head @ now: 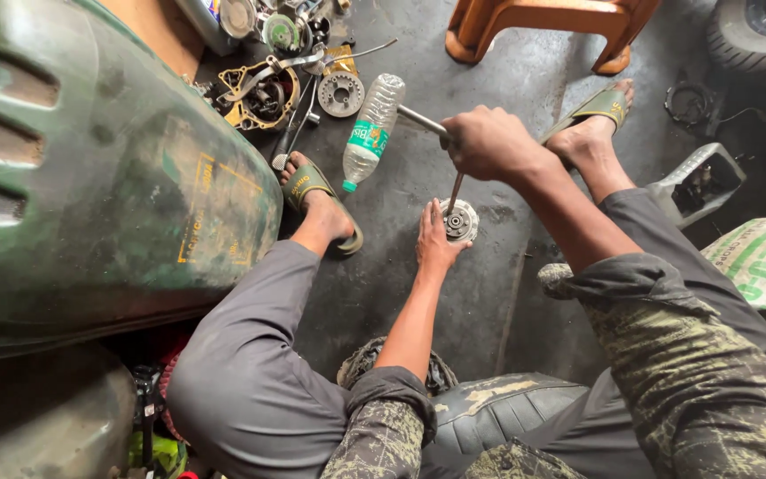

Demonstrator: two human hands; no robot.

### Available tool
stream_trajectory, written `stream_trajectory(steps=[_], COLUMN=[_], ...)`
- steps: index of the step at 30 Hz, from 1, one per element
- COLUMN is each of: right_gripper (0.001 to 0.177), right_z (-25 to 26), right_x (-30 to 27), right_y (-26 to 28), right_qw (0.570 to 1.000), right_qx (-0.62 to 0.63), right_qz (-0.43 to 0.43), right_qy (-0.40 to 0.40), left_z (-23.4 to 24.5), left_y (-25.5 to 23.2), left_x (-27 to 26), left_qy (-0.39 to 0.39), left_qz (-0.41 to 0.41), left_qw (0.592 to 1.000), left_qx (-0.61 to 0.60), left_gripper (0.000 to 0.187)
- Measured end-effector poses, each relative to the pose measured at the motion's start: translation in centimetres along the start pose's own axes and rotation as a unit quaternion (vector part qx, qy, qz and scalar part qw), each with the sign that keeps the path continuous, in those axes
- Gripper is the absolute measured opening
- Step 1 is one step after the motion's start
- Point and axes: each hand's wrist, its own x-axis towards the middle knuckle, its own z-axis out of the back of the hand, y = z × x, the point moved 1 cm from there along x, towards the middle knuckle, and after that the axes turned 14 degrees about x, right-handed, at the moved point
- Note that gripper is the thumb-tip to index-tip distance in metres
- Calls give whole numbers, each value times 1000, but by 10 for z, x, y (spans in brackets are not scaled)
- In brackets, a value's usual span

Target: Assembling and tightening the components of a motorcycle clutch assembly using a T-handle wrench and screwdriver.

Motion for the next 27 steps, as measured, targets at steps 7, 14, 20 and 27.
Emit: stream_trajectory(steps=[7, 14, 20, 27], right_gripper=[14, 10, 15, 13], right_z=[-5, -1, -1, -27], right_x=[23, 26, -20, -34], right_y=[-22, -39, -8, -9], right_qw=[1000, 1000, 988, 934], right_qx=[7, 22, -95, -141], right_qz=[-5, 4, 113, 270], right_qy=[19, -19, -44, -188], left_z=[-1, 2, 0, -4], left_y=[0, -3, -1, 2], left_x=[2, 1, 2, 2], left_qy=[8, 19, 18, 4], left_qz=[7, 14, 15, -5], left_qw=[1000, 1000, 1000, 1000], left_qx=[6, 10, 10, 8], left_gripper=[129, 130, 130, 131])
